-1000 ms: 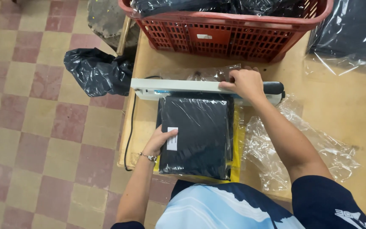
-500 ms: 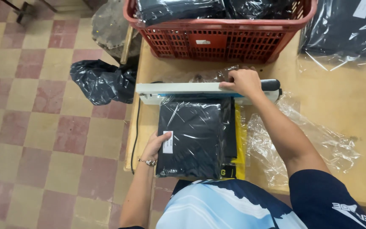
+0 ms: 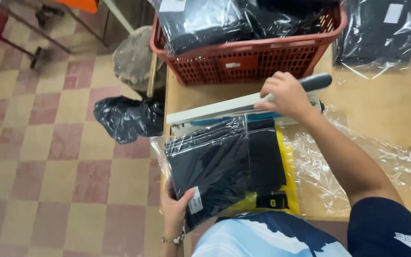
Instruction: Sealing black items inside clear plastic bags using a manual impulse heat sealer
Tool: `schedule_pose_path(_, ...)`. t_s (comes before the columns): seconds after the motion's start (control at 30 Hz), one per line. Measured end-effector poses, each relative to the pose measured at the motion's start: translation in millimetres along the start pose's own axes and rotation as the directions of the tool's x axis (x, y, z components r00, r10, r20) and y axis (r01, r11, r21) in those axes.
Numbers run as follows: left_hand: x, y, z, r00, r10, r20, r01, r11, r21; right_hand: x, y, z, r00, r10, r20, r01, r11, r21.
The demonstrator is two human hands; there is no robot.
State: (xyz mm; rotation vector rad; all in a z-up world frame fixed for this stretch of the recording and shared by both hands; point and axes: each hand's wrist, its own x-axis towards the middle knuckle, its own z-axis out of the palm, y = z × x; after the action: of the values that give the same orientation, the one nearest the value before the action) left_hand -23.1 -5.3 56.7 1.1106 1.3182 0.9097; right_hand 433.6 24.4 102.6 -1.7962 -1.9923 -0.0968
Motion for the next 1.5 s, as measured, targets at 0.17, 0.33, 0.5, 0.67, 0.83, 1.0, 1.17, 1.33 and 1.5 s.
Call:
schedule_pose_path(0.17, 16.4, 71.4, -3.3, 0.995, 0.093, -0.025, -0.096, 0.969, -0.228, -63.4, -89.2, -0.2, 0.993, 0.022, -0.115, 0.051, 0.804, 0.592)
schedule_pose_path(0.33, 88.1, 146.1, 40.2, 0.946, 0.32, 0.052, -0.255, 0.835, -0.488, -73.2, -137.7, 12.1, 0.904, 0.15, 0.4, -0.427, 0.256, 0.868)
schedule_pose_path(0.5, 182.3, 266.6, 149.0, 0.972, 0.233, 0.034, -0.184, 0.842, -0.508, 35.3, -93.7, -58.5, 0.78, 0.625, 0.042, -0.188, 0.169, 0.968)
schedule_pose_path(0.67, 342.0, 301.0, 244.7, 0.962, 0.236, 0.138, -0.153, 0.884, -0.442, 68.8, -27.5, -95.4, 0.803, 0.593, -0.059, -0.349, 0.548, 0.76)
schedule_pose_path(0.83, 533.6, 216.8, 319.0, 0.937, 0.343, 0.07, -0.349, 0.931, 0.109, -36.7, -40.2, -79.0, 0.845, 0.234, 0.481, -0.52, 0.572, 0.634)
schedule_pose_path(1.0, 531.0, 238.3, 311.2, 0.9, 0.382, 0.21, -0.436, 0.789, 0.432, -58.3, -12.8, 7.4, 0.32, 0.831, 0.455, -0.935, 0.355, 0.008)
schedule_pose_path(1.17, 472.9, 247.3, 305.3, 0.831, 0.521, 0.196, -0.556, 0.789, 0.261, -38.2, -30.0, 54.5, 0.652, 0.743, 0.152, -0.429, 0.196, 0.882)
schedule_pose_path(1.33, 320.1, 264.0, 261.1, 0.395, 0.779, 0.487, -0.871, 0.15, 0.467, -74.4, -57.0, 117.6, 0.614, 0.774, 0.155, -0.371, 0.11, 0.922)
schedule_pose_path(1.5, 252.4, 213.0, 252.9, -0.026, 0.577, 0.816, -0.603, -0.66, 0.448, -115.1, -124.9, 86.2, 0.899, 0.423, 0.111, -0.352, 0.55, 0.758)
